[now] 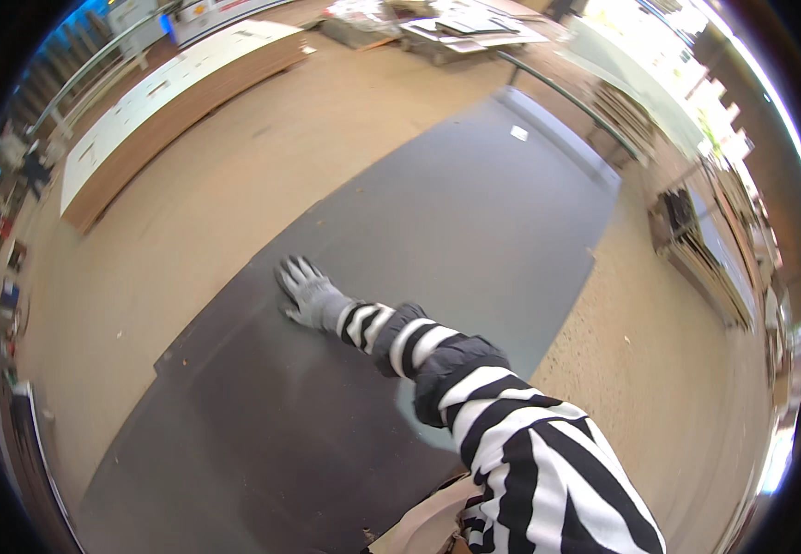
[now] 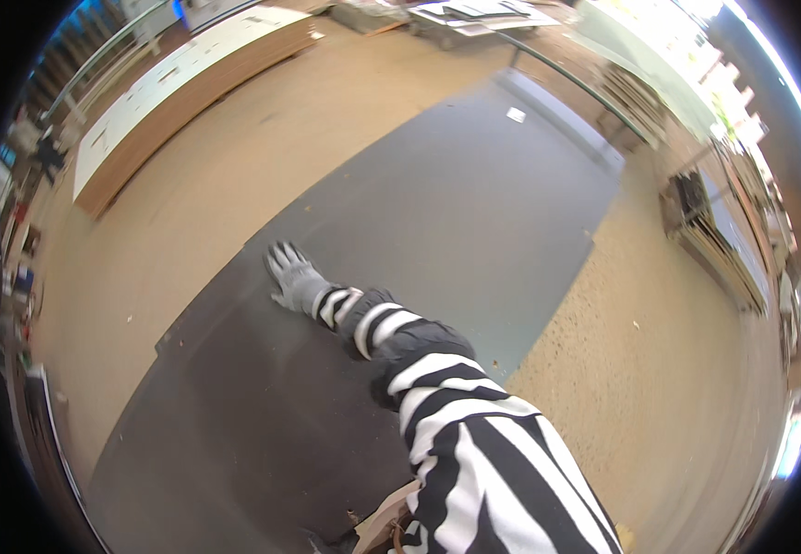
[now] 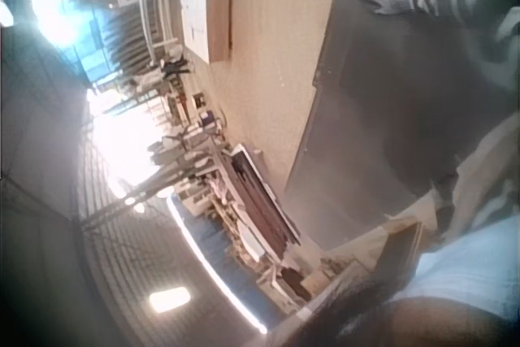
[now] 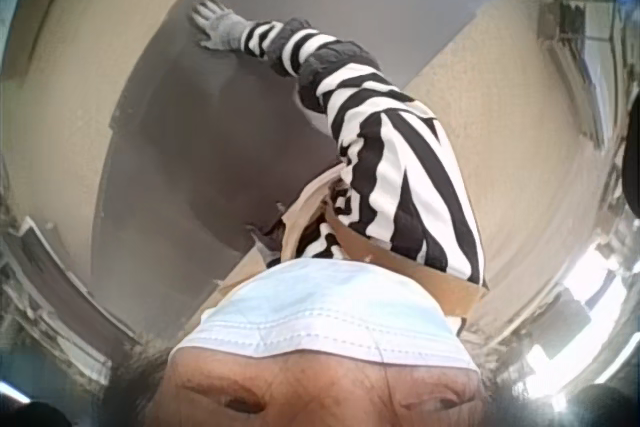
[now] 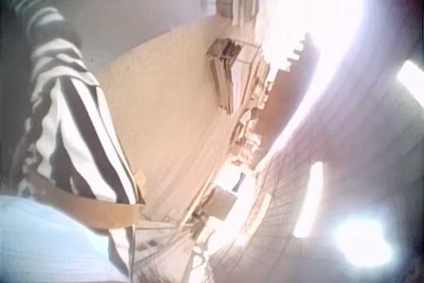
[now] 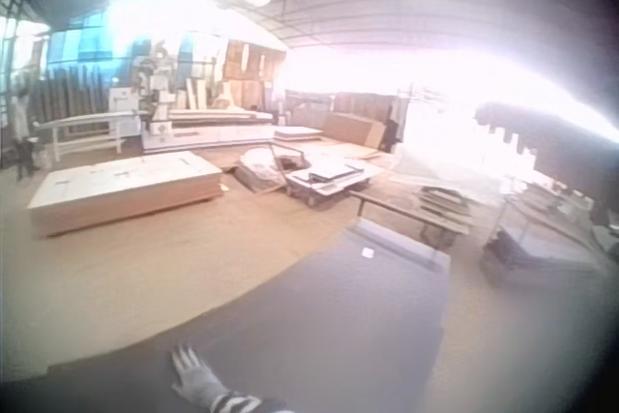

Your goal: The person repeatedly picks up large dark wood panels, carries them to a panel saw, cuts them, and stacks the cut pieces on a nearby cart. The cycle repeats with multiple panels throughout the clip.

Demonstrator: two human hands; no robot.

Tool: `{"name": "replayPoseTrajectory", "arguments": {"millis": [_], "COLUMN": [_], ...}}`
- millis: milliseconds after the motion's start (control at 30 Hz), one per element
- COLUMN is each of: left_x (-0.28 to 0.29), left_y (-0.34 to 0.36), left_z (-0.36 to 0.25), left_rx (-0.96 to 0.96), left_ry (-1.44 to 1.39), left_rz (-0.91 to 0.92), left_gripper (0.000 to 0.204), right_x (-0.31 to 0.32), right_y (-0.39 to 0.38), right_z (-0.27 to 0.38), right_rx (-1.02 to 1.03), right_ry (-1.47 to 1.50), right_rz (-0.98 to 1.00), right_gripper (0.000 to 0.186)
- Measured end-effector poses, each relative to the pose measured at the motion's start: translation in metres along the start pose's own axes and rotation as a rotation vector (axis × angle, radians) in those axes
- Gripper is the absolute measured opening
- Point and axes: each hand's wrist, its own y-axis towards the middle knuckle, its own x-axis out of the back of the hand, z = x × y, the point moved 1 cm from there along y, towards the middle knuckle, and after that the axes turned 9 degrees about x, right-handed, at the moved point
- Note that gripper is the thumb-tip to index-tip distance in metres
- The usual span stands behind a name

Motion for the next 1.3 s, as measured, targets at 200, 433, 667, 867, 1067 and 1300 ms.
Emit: {"name": "replayPoseTrajectory", "arguments": {"millis": [200,433,667,867,1067,1300], "left_x": [-0.036,-0.158,-0.348,-0.473,-0.558,-0.638], "left_y": [-0.012,-0.025,0.040,0.109,0.140,0.219], "left_z": [-0.010,0.047,0.199,0.390,0.540,0.680], "left_rx": [-0.005,-0.113,-0.431,-0.744,-1.327,-1.339], "left_ry": [0.406,1.354,1.719,2.162,2.602,2.577], "left_rz": [-0.052,-0.117,0.210,0.458,0.528,0.160], "left_gripper": [0.041,0.033,0.020,0.036,0.074,0.088], "right_x": [0.070,0.094,0.070,0.103,0.139,0.153], "right_y": [-0.211,-0.474,-0.658,-0.774,-0.829,-0.903], "right_z": [0.000,-0.012,-0.026,-0.051,-0.087,-0.212], "right_rx": [-0.231,-1.015,-1.384,-1.642,-1.593,-1.796], "right_ry": [0.126,0.297,1.133,1.348,1.379,1.400], "right_rz": [-0.134,-0.511,-0.820,-0.862,-1.131,-1.234], "right_gripper": [0.070,0.054,0.023,0.036,0.040,0.040]}}
